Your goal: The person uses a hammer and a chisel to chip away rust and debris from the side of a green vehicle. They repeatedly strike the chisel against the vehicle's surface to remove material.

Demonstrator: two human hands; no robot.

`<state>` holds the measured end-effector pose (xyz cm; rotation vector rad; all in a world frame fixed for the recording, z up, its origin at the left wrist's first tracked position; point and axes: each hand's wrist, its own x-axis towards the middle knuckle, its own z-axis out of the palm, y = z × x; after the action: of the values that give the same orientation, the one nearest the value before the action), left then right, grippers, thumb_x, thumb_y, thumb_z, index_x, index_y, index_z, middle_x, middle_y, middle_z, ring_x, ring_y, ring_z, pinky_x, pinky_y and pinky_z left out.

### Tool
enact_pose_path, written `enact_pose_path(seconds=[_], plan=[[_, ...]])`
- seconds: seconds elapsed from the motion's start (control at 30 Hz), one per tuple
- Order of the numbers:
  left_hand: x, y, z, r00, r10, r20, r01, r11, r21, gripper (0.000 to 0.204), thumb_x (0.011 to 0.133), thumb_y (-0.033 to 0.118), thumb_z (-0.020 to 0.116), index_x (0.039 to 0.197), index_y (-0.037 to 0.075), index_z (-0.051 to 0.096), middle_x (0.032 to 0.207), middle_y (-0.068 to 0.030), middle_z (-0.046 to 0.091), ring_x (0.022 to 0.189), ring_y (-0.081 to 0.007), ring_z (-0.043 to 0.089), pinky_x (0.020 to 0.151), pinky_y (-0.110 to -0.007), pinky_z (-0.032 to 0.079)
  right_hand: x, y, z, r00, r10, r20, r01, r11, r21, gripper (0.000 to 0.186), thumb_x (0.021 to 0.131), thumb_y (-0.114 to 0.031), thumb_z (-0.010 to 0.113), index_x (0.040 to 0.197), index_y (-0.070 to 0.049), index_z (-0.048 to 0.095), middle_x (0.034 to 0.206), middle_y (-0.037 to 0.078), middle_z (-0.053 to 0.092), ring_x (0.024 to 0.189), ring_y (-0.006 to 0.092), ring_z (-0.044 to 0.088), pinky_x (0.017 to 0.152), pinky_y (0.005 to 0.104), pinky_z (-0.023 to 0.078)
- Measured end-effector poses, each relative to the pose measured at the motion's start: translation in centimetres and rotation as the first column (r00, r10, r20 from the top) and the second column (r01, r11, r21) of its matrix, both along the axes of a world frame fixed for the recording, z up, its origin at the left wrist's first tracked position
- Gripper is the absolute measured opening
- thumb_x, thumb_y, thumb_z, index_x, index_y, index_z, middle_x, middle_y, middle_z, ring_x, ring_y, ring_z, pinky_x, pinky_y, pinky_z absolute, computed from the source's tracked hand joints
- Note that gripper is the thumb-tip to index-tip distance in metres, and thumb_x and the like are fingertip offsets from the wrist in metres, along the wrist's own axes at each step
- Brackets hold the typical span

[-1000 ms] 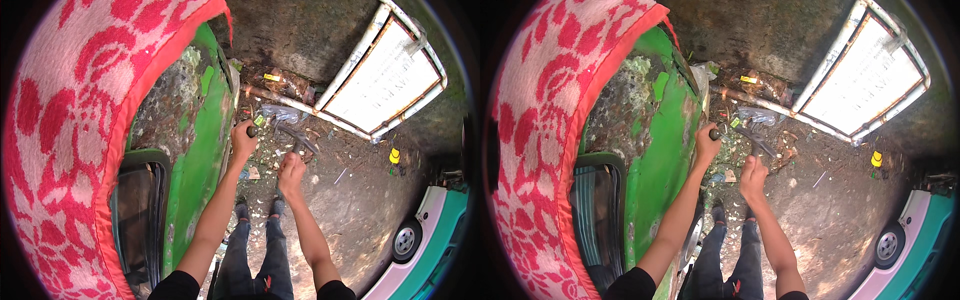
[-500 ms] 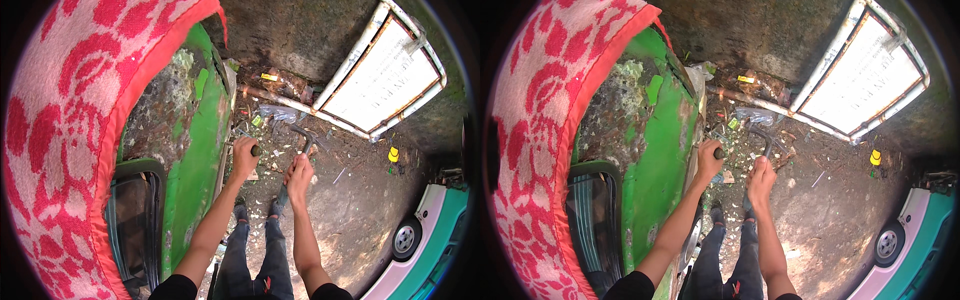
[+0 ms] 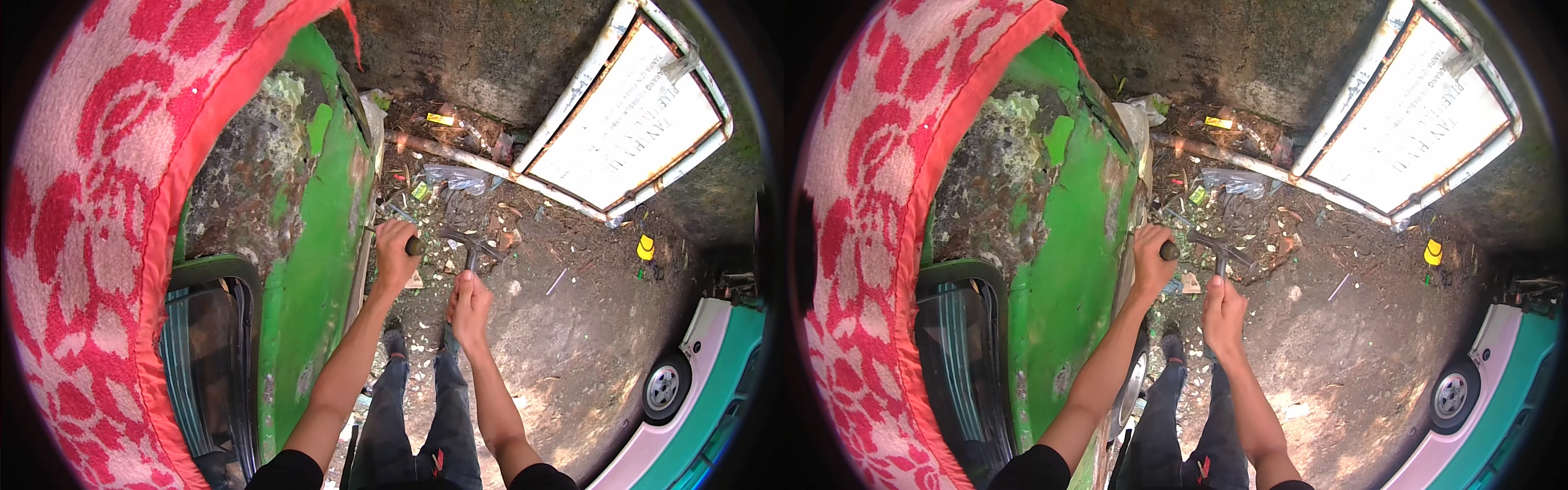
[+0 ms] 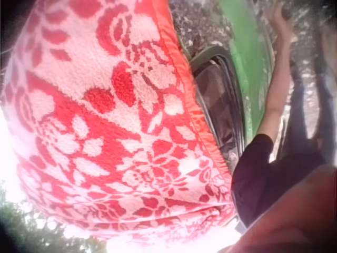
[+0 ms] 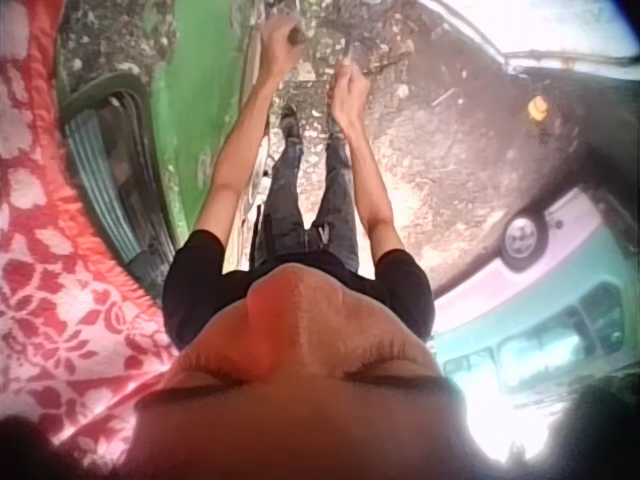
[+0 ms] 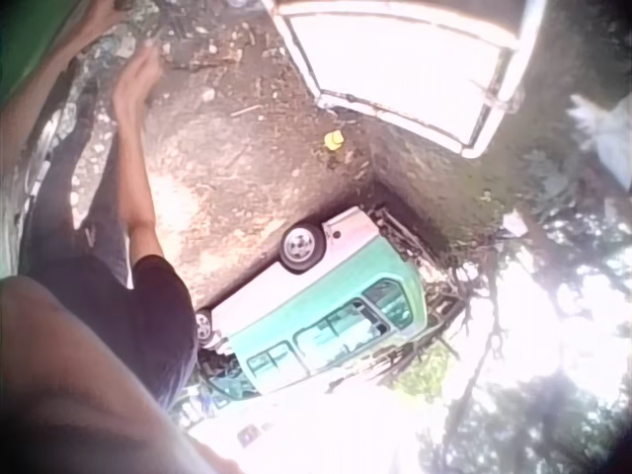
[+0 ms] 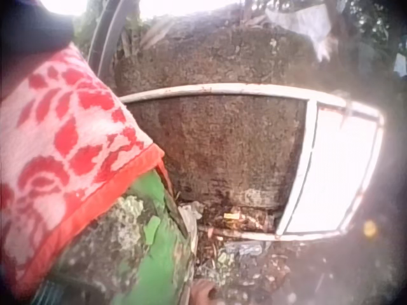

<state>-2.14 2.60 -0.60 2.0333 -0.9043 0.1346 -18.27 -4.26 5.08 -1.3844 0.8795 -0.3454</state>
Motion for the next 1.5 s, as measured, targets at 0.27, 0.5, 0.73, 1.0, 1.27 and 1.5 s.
enact_pose_path(seconds=[0.27, 0.5, 0.73, 1.0, 1.27, 1.5], plan=[[0.8, -0.4, 0.2, 0.993, 0.043, -0.109, -0.039, 0.998, 0.04, 0.032, 0.058, -0.005, 0.078, 0.076, 0.003, 0.054, 0.075, -0.0103, 0.056, 0.08, -0.0327, 0.056, 0.075, -0.041, 0.038, -0.6, -0.3, -0.1, 0.994, 0.103, -0.019, -0.105, 0.984, -0.141, 0.049, 0.108, -0.042, 0.04, 0.076, -0.006, 0.046, 0.056, -0.002, 0.039, 0.045, 0.0062, 0.038, 0.041, 0.0264, 0.031], [1.0, -0.7, 0.4, 0.991, 0.045, -0.128, -0.039, 0.998, 0.046, 0.036, 0.055, -0.004, 0.081, 0.078, 0.002, 0.054, 0.076, -0.0103, 0.057, 0.081, -0.0339, 0.057, 0.076, -0.043, 0.039, 0.2, -0.9, 0.5, 0.996, 0.058, 0.065, -0.048, 0.988, -0.15, 0.045, 0.107, -0.043, 0.042, 0.08, -0.007, 0.046, 0.058, -0.006, 0.036, 0.045, 0.0034, 0.033, 0.039, 0.0228, 0.026], [1.7, -0.6, 0.3, 0.984, 0.072, -0.164, -0.066, 0.997, 0.044, 0.037, 0.054, -0.002, 0.082, 0.078, 0.003, 0.054, 0.076, -0.0104, 0.057, 0.081, -0.0341, 0.056, 0.075, -0.043, 0.039, 0.5, -0.7, 2.5, 0.998, 0.054, -0.027, -0.06, 0.948, -0.312, 0.042, 0.107, -0.034, 0.043, 0.086, 0.0, 0.055, 0.052, 0.01, 0.045, 0.046, 0.0213, 0.05, 0.048, 0.0379, 0.037], [1.2, -0.1, 0.6, 0.989, 0.061, -0.136, -0.061, 0.998, 0.006, 0.031, 0.057, -0.005, 0.075, 0.077, 0.002, 0.052, 0.074, -0.0119, 0.056, 0.078, -0.0348, 0.056, 0.073, -0.043, 0.039, 0.8, -1.0, 2.8, 0.995, 0.094, -0.029, -0.098, 0.925, -0.366, 0.036, 0.106, -0.03, 0.046, 0.094, 0.003, 0.056, 0.054, 0.018, 0.045, 0.044, 0.0309, 0.049, 0.049, 0.0421, 0.038], [2.3, 0.2, 1.0, 0.94, 0.128, -0.318, -0.159, 0.985, -0.073, 0.019, 0.061, -0.012, 0.06, 0.074, -0.001, 0.052, 0.068, -0.0162, 0.052, 0.065, -0.0373, 0.053, 0.059, -0.043, 0.04, 2.2, -1.3, 1.0, 0.961, 0.206, -0.184, -0.274, 0.797, -0.538, 0.041, 0.107, -0.034, 0.043, 0.092, 0.002, 0.057, 0.052, 0.007, 0.045, 0.046, 0.0181, 0.049, 0.047, 0.0376, 0.038], [2.3, -0.4, 1.2, 0.953, 0.121, -0.276, -0.149, 0.985, -0.083, 0.021, 0.059, -0.012, 0.061, 0.074, -0.002, 0.05, 0.068, -0.0145, 0.05, 0.063, -0.0325, 0.05, 0.059, -0.039, 0.039, 1.6, -0.9, 1.6, 0.994, -0.025, 0.105, 0.047, 0.975, -0.218, 0.048, 0.107, -0.046, 0.039, 0.083, -0.005, 0.047, 0.057, -0.003, 0.035, 0.045, 0.0049, 0.033, 0.04, 0.024, 0.029]])
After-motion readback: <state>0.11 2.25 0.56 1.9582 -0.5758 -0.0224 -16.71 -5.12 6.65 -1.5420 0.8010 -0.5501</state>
